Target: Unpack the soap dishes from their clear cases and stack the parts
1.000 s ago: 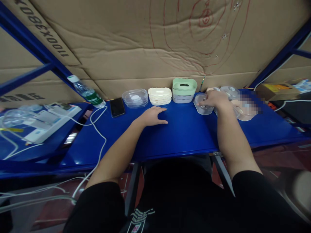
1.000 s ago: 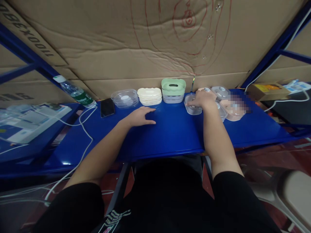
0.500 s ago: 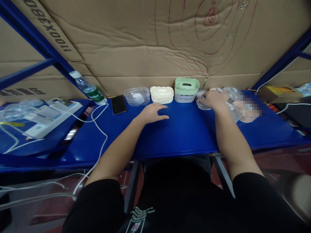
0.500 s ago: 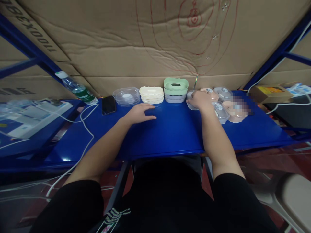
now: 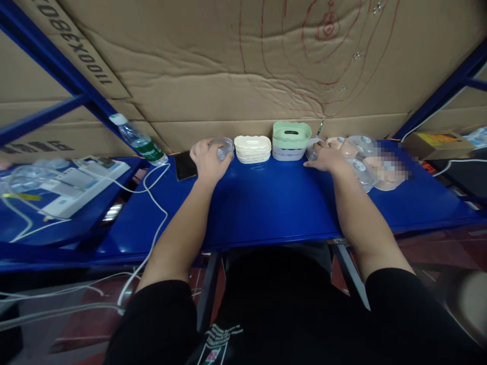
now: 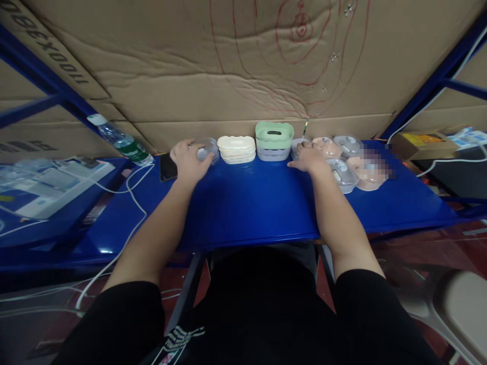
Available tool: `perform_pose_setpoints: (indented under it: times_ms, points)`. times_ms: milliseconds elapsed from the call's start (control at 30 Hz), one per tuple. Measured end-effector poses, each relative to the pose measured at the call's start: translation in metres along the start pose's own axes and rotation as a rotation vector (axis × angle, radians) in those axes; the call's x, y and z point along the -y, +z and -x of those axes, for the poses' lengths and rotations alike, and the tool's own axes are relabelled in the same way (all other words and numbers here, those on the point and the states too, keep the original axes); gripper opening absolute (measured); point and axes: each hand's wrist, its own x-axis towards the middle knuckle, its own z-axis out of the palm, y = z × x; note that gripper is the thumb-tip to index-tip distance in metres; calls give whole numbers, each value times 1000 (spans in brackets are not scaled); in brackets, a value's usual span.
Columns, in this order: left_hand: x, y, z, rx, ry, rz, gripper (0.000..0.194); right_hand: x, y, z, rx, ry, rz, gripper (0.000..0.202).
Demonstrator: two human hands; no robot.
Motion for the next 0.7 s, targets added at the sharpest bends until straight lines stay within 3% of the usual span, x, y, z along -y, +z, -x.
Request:
perform_pose_setpoints:
  times_ms: [167, 400, 700]
  points:
    - [3, 5, 0, 69, -15, -29, 32, 9, -2, 2, 20, 71, -10, 94]
    - [6, 5, 0, 93, -26, -23, 23, 9, -13, 7, -172, 92, -98, 91]
    - [11, 9, -2, 76, -19, -9, 19, 27, -18, 12, -256, 56, -77, 88]
